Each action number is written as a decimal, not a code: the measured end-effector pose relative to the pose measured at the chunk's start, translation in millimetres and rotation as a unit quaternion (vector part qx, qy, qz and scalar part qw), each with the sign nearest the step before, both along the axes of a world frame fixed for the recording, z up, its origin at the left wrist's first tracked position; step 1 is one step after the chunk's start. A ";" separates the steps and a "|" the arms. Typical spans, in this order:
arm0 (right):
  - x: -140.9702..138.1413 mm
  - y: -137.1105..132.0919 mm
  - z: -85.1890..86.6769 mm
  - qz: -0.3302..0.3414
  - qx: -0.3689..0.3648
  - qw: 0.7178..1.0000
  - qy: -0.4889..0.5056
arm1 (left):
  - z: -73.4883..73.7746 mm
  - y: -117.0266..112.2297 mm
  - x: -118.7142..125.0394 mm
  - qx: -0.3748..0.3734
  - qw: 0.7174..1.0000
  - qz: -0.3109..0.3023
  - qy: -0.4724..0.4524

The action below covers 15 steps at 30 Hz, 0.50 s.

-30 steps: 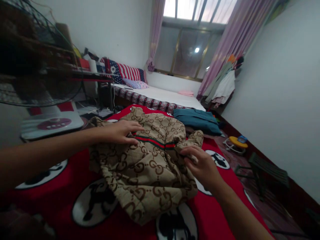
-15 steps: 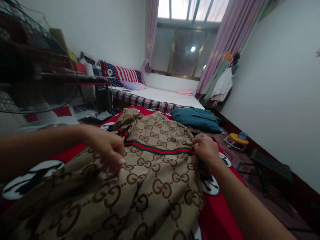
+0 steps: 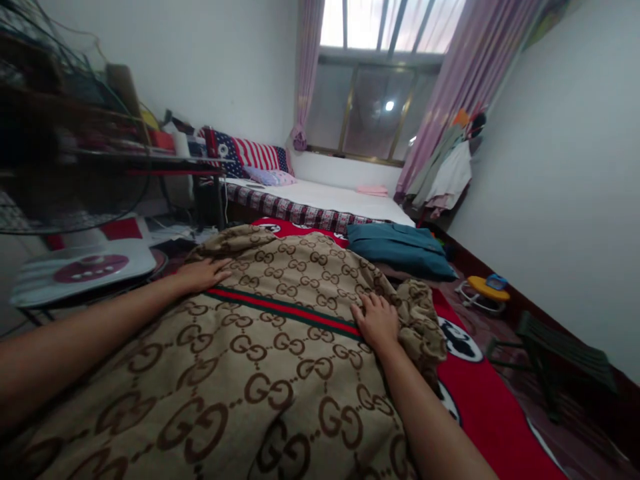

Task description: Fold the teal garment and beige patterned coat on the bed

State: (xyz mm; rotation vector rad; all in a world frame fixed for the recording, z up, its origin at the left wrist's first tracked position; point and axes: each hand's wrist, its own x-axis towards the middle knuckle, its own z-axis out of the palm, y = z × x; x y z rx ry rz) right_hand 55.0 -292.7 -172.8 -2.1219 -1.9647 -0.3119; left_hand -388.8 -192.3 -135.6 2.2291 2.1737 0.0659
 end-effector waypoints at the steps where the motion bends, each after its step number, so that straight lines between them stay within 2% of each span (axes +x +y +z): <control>1: -0.3 0.9 0.8 0.005 0.012 1.000 0.001 | 4.6 3.4 -0.5 0.002 1.000 0.005 -0.002; 4: -4.2 2.2 4.2 0.020 0.039 0.999 0.004 | 24.2 14.1 20.1 0.025 1.000 -0.007 -0.004; 8: -4.1 1.6 0.3 -0.004 0.090 0.996 0.019 | 43.8 32.0 61.0 0.132 0.989 -0.062 -0.016; 12: 1.1 3.1 -7.3 -0.029 0.160 0.984 0.066 | 44.8 56.1 76.3 0.228 0.970 -0.081 0.019; 15: 3.5 4.7 -9.4 -0.024 0.169 0.982 0.079 | 38.1 74.3 67.2 0.224 0.973 -0.047 0.022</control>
